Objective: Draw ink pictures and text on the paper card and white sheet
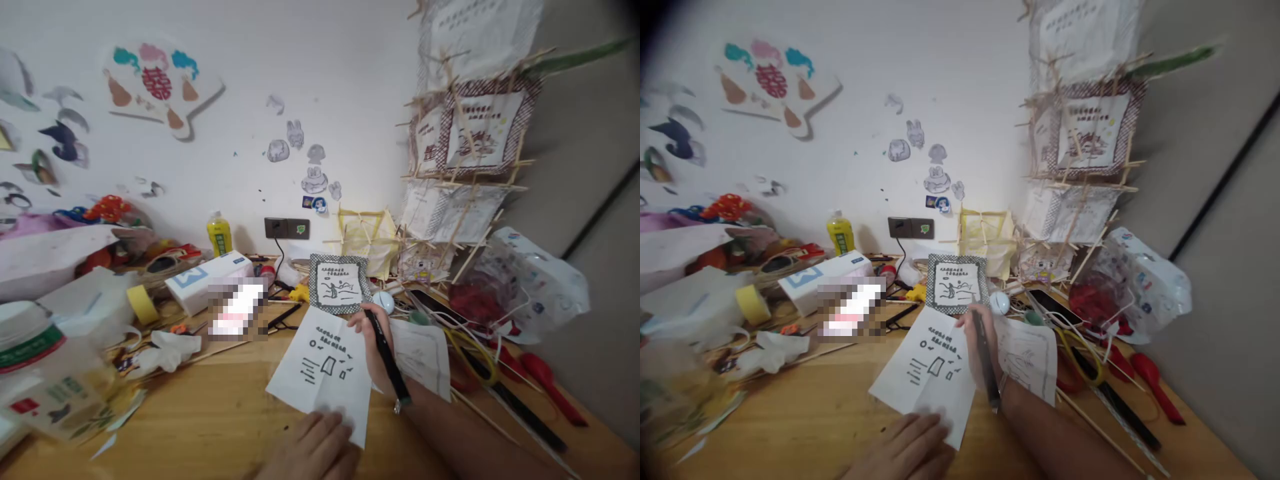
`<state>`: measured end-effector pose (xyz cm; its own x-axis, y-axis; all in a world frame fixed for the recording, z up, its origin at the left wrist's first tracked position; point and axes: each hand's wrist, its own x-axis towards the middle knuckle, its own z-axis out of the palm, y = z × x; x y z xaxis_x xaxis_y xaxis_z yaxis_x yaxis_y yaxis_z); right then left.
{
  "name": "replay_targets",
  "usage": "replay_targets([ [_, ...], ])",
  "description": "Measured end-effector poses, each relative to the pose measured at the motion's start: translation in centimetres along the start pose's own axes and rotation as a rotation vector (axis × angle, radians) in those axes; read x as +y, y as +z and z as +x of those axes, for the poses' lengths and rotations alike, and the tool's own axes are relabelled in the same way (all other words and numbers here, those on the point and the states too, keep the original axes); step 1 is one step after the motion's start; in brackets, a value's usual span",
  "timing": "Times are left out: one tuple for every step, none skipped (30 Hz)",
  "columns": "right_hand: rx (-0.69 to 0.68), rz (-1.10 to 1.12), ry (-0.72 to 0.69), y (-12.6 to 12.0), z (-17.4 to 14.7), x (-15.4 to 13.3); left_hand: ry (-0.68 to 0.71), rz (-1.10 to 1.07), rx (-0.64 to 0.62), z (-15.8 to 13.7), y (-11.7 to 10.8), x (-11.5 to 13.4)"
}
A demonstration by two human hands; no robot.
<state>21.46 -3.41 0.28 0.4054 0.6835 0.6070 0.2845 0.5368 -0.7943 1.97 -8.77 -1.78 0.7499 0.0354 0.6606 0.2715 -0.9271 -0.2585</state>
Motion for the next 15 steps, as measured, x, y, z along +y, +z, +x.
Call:
replay_targets([
  [-0.046, -0.026, -0.023, 0.0, -0.4, 0.3, 0.007, -0.012, 0.002, -0.2, 0.3, 0.2],
  [-0.095, -0.048, -0.057, -0.1, -0.7, 0.5, 0.003, -0.018, -0.009, -0.4, 0.5, 0.2],
  [-0.147, -0.064, -0.094, -0.2, -0.9, 0.5, -0.01, -0.025, -0.033, -0.5, 0.8, 0.0],
  [-0.203, -0.075, -0.123, -0.3, -1.0, 0.5, -0.03, -0.029, -0.047, -0.6, 1.0, -0.1],
  [-0.26, -0.084, -0.14, -0.4, -1.1, 0.4, -0.059, -0.03, -0.043, -0.7, 1.2, -0.3],
  [-0.319, -0.093, -0.147, -0.6, -1.2, 0.3, -0.085, -0.029, -0.03, -0.8, 1.5, -0.3],
  [-0.375, -0.103, -0.147, -0.7, -1.2, 0.2, -0.108, -0.022, -0.025, -1.0, 1.7, -0.3],
  [-0.427, -0.115, -0.136, -0.8, -1.2, 0.0, -0.13, -0.007, -0.019, -1.2, 1.9, -0.3],
  [-0.47, -0.126, -0.12, -0.8, -1.2, -0.2, -0.151, 0.014, -0.003, -1.5, 2.1, -0.2],
  [-0.503, -0.135, -0.101, -0.8, -1.2, -0.4, -0.16, 0.034, -0.008, -1.7, 2.3, -0.1],
  [-0.528, -0.143, -0.079, -0.7, -1.2, -0.8, -0.16, 0.048, -0.032, -1.9, 2.4, 0.1],
  [-0.542, -0.151, -0.054, -0.6, -1.2, -1.1, -0.159, 0.056, -0.05, -2.0, 2.4, 0.2],
  [-0.554, -0.16, -0.022, -0.5, -1.2, -1.5, -0.162, 0.057, -0.059, -2.2, 2.5, 0.3],
  [-0.566, -0.167, 0.01, -0.4, -1.1, -1.8, -0.161, 0.05, -0.063, -2.3, 2.5, 0.4],
  [-0.579, -0.171, 0.036, -0.3, -1.1, -2.0, -0.165, 0.043, -0.063, -2.4, 2.6, 0.5],
])
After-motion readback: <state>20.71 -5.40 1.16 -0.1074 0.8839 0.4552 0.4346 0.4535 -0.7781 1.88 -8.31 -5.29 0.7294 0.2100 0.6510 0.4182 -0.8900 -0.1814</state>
